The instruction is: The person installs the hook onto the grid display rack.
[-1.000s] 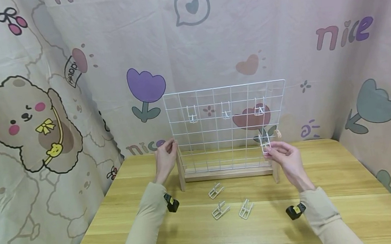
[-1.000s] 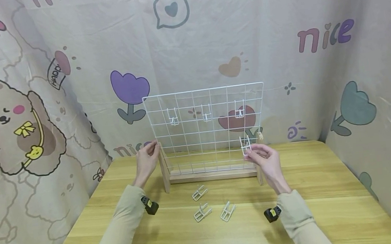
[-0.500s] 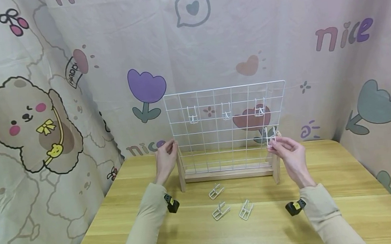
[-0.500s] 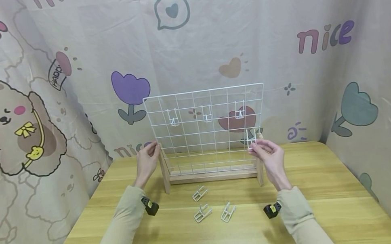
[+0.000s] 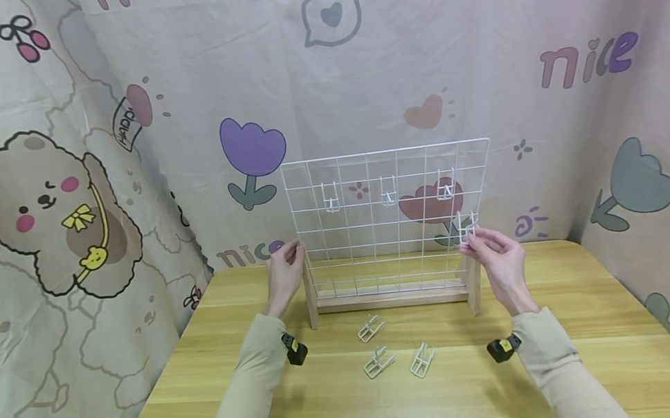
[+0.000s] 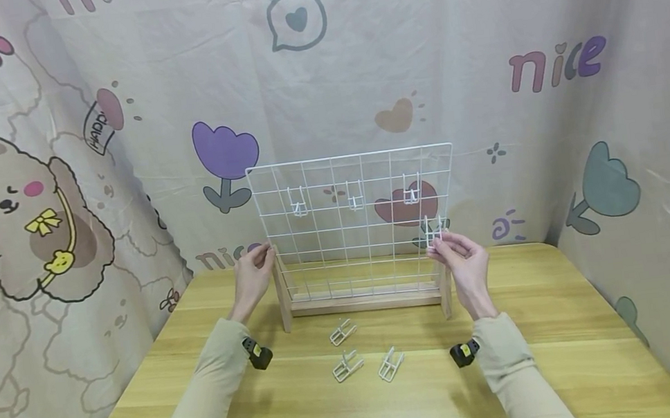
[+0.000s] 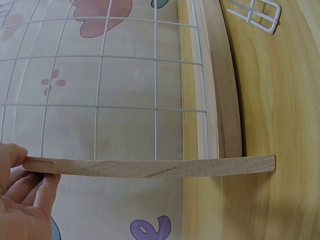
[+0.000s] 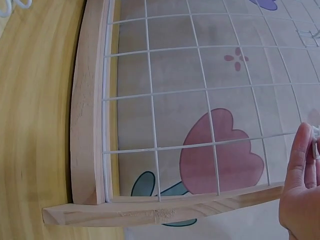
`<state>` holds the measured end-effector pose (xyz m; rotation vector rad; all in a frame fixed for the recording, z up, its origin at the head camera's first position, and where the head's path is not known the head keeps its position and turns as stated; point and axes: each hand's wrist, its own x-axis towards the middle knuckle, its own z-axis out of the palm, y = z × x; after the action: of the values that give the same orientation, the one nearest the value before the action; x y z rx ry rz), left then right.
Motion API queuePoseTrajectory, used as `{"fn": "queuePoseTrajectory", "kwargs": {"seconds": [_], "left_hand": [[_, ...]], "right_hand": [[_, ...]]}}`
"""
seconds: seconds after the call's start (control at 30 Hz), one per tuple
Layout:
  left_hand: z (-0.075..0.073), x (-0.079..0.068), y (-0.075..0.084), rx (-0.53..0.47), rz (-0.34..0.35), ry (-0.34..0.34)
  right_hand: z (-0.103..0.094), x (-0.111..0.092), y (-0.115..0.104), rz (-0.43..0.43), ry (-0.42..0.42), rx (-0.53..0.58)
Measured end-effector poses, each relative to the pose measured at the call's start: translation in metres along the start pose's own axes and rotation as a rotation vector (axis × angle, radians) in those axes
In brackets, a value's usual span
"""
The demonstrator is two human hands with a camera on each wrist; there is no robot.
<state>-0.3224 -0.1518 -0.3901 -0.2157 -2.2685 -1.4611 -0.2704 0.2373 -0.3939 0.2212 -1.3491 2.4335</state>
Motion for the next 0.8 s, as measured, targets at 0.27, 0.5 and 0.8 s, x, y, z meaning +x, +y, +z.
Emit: {"fn": "queuePoseTrajectory", "kwargs": {"seconds": [0.27, 0.5, 0.8], "left_hand": [[0.0011, 0.0007, 0.0009, -0.007, -0.007, 0.005], [-0.0004, 0.0004, 0.0014, -0.019, -0.019, -0.002], [-0.0021, -0.0016, 0.0029, -0.003, -0.007, 0.005]], "right_hand": [[0.0014, 0.0064, -0.0005, -0.008, 0.035, -0.021], [0.0049, 0.0090, -0.0032, -0.013, 0.056, -0.034], [0.0070, 0.0104, -0.0036, -0.009, 0.077, 0.004]]}}
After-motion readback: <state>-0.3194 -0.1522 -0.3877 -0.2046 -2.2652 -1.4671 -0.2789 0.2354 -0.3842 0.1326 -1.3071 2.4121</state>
